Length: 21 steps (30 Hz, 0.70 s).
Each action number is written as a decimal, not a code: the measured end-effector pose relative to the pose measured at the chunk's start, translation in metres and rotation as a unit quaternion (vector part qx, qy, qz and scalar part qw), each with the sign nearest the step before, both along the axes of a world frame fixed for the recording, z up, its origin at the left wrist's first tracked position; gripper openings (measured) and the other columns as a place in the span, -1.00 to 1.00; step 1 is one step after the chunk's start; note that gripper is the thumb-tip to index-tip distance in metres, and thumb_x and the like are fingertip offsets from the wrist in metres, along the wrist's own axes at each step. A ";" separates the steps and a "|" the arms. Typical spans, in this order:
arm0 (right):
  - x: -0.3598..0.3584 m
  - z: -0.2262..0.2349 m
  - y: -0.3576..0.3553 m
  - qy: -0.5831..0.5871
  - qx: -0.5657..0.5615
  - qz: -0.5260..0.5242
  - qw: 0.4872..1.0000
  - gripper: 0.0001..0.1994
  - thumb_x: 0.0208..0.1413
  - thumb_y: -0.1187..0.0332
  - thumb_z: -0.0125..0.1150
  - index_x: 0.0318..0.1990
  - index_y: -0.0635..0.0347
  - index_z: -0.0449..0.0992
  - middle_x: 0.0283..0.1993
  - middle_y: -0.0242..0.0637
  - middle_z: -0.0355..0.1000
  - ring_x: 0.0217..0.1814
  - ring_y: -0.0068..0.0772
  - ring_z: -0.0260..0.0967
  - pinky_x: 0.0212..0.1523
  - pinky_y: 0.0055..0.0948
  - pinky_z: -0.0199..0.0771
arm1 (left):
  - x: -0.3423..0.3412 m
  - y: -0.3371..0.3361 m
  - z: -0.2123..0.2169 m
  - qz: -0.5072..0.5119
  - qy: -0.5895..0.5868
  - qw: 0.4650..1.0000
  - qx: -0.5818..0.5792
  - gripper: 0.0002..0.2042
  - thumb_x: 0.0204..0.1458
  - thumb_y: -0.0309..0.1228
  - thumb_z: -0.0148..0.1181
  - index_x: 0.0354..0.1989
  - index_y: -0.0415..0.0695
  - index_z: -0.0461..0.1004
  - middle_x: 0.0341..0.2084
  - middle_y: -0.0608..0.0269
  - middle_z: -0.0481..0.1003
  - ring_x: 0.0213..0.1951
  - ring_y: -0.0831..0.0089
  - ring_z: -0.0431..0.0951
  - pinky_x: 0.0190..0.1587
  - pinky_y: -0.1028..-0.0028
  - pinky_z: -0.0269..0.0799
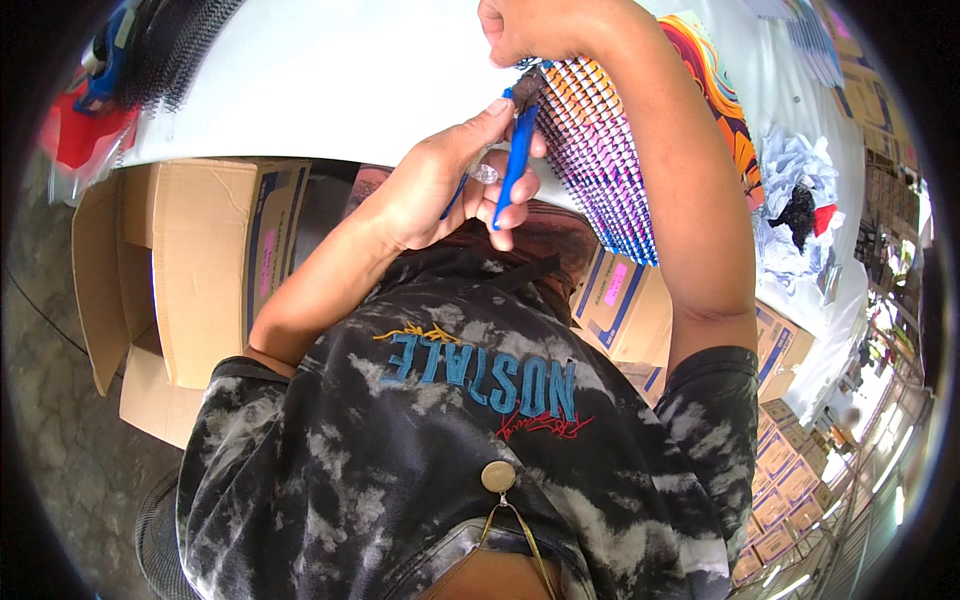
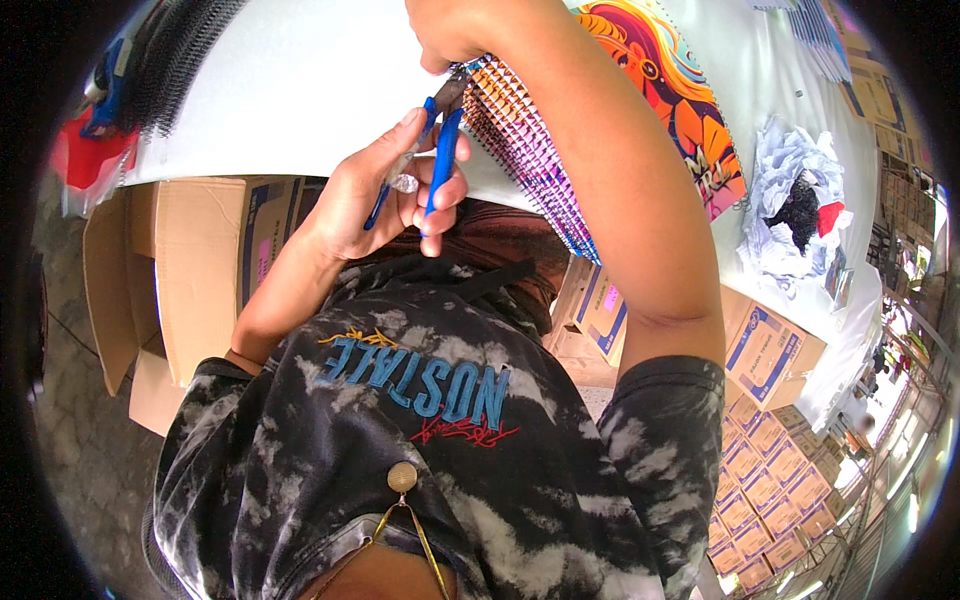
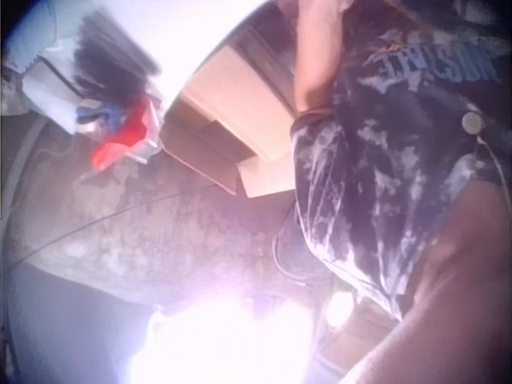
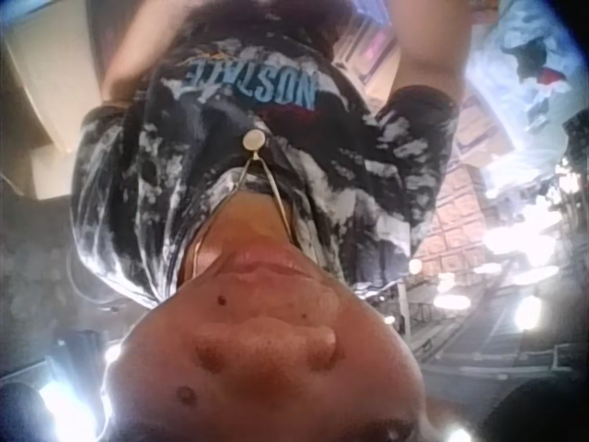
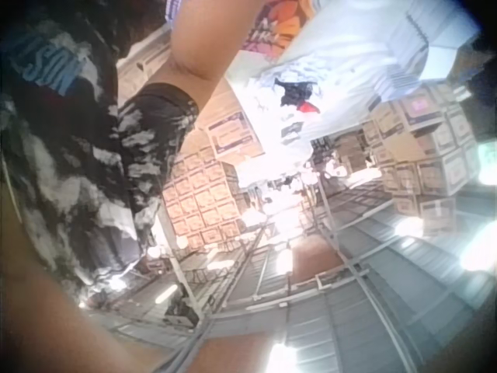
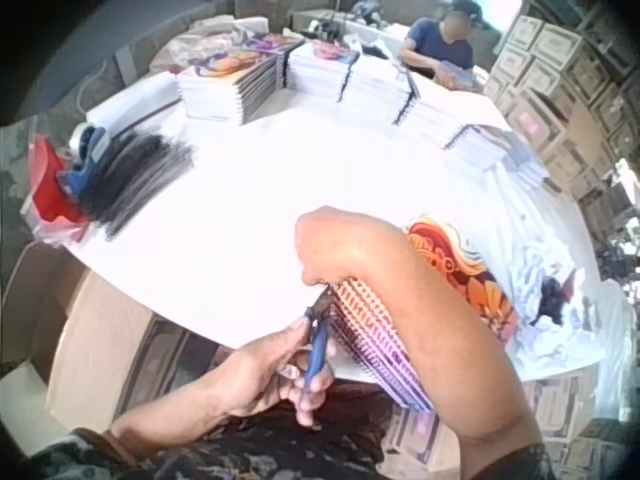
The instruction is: The person assembles spiral-bound notebooks by inserting metal wire coils into the punched holes of the covers. They handle each notebook individually, aligning the coil, and then use pliers to crimp the ends of the coil to secure it. The finished notebooks are stacked on the table.
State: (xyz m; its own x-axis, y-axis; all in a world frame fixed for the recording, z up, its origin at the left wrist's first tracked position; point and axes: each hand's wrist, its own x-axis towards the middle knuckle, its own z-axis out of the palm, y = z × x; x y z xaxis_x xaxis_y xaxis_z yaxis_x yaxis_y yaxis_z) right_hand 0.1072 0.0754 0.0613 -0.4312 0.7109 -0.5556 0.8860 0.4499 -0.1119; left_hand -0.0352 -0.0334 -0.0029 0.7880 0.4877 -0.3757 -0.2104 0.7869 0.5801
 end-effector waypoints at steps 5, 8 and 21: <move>0.007 -0.006 0.005 0.048 -0.005 -0.032 0.998 -0.79 -0.24 0.33 0.22 -0.46 0.32 0.56 -0.43 0.03 0.48 -0.36 -0.08 0.46 -0.24 -0.31 0.45 | 0.002 -0.004 0.012 0.001 0.002 1.000 0.014 -0.45 0.21 0.03 -0.37 -0.03 -0.27 0.27 -0.43 0.03 0.45 -0.35 0.20 0.57 -0.31 0.35 0.53; 0.008 -0.009 0.006 0.032 0.000 -0.031 0.999 -0.79 -0.24 0.33 0.21 -0.46 0.32 0.55 -0.44 0.02 0.48 -0.37 -0.07 0.46 -0.25 -0.30 0.44 | 0.007 0.003 0.012 -0.013 -0.008 0.999 0.035 -0.42 0.20 0.04 -0.40 0.01 -0.28 0.26 -0.28 -0.09 0.47 -0.21 0.11 0.55 -0.19 0.34 0.50; 0.002 -0.018 0.011 0.015 0.058 0.016 0.998 -0.76 -0.22 0.30 0.17 -0.51 0.34 0.56 -0.47 0.05 0.46 -0.39 -0.03 0.45 -0.27 -0.26 0.45 | 0.003 -0.002 0.023 0.003 -0.032 0.999 0.019 -0.43 0.21 0.04 -0.40 -0.04 -0.29 0.26 -0.33 -0.07 0.46 -0.32 0.11 0.57 -0.35 0.35 0.53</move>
